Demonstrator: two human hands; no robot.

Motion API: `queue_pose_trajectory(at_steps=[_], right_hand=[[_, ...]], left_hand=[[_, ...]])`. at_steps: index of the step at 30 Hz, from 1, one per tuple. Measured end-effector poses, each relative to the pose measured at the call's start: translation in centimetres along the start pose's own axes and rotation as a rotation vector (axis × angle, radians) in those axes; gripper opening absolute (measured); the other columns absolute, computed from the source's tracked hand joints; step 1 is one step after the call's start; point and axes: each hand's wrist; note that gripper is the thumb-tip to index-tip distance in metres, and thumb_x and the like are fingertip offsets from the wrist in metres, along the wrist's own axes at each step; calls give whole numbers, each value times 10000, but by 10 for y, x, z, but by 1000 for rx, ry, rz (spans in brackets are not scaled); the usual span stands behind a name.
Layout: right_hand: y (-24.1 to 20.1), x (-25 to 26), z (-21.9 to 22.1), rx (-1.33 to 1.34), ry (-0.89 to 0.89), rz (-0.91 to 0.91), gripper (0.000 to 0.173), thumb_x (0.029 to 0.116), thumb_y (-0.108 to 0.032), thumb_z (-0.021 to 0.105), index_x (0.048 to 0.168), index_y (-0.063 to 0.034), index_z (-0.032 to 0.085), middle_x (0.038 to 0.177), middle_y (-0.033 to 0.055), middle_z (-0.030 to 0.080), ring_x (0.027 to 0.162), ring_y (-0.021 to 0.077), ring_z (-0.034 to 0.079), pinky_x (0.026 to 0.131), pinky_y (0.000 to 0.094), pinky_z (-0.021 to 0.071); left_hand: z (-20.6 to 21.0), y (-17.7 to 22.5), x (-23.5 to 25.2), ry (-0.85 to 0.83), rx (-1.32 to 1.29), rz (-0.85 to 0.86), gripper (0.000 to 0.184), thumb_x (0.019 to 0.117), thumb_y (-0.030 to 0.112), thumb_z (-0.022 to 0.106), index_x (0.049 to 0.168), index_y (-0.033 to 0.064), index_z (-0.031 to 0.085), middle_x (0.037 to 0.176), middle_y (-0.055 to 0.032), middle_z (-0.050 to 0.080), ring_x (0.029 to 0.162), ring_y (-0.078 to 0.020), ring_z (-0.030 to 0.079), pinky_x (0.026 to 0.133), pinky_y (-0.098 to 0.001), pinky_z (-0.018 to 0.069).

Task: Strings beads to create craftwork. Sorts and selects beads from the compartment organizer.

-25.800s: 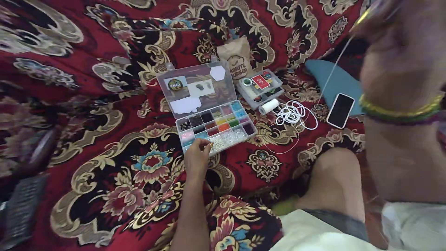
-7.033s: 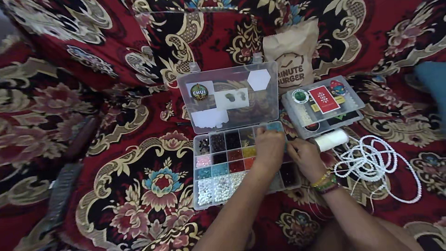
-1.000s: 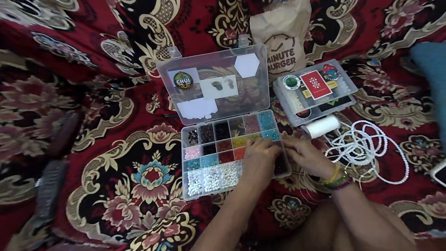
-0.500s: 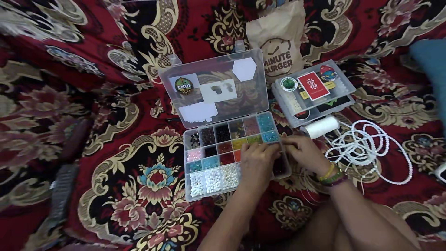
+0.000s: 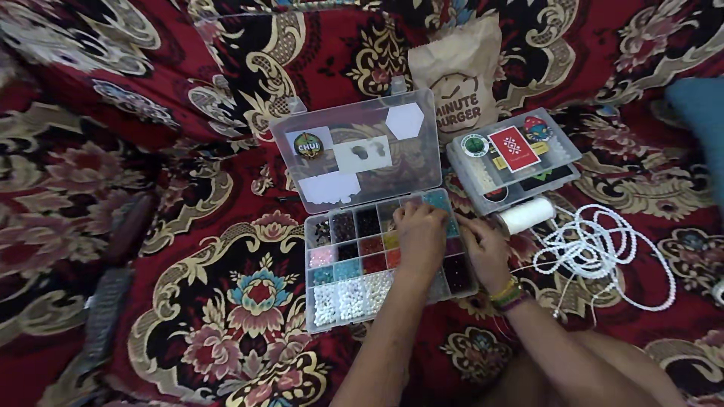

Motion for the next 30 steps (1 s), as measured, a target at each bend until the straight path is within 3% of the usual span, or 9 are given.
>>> queue_pose_trajectory(at_steps=[7, 11, 18, 21, 26, 30], right_hand=[[5, -4, 6, 7, 25, -75, 376, 965, -100, 489, 1234, 33, 716, 982, 170, 712, 895, 226, 672, 838, 356, 544], [5, -5, 6, 6, 23, -76, 378, 958, -102, 496, 1236, 27, 717, 967, 157, 707, 877, 207, 660, 818, 337, 538], [3, -7, 8, -39, 50, -104, 374, 954, -80, 489, 1224, 32, 723, 954, 163, 703, 865, 222, 663, 810, 336, 542], [1, -7, 8, -68, 47, -112, 360, 966, -72, 490, 1217, 40, 723, 939, 179, 701, 853, 242, 666, 803, 352, 546], [-1, -7, 8, -76, 54, -110, 362, 956, -67, 494, 1210, 48, 725, 956, 189, 711, 881, 266, 674, 831, 376, 544], [0, -8, 10, -87, 77, -136, 356, 951, -63, 501, 1200, 48, 729, 984, 191, 726, 897, 262, 696, 833, 367, 559]], left_hand=[[2, 4, -1, -30, 40, -10, 188, 989, 152, 638, 1094, 96, 783, 1143, -153, 718, 1177, -376, 618, 1068, -595, 375], [11, 3, -3, 46, 58, 36, 163, 969, 105, 650, 1057, 39, 771, 1102, -179, 717, 1134, -412, 632, 974, -595, 455], [18, 3, -3, 53, 15, 52, 214, 934, -50, 602, 1075, 13, 750, 1117, -181, 708, 1122, -445, 620, 893, -597, 504], [16, 2, -6, 17, -28, 54, 262, 924, -85, 584, 1098, 16, 752, 1138, -202, 704, 1137, -467, 609, 917, -609, 501], [9, 3, -6, -36, -75, 39, 261, 941, -94, 558, 1096, -4, 748, 1152, -196, 700, 1182, -457, 586, 970, -579, 489], [15, 0, -5, 56, -42, 80, 191, 953, -31, 594, 1019, 7, 769, 1062, -172, 727, 1090, -421, 639, 910, -543, 526]])
Point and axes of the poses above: each hand's wrist, its own x-axis towards the middle knuckle, its own z-axis out of the palm, y = z × x
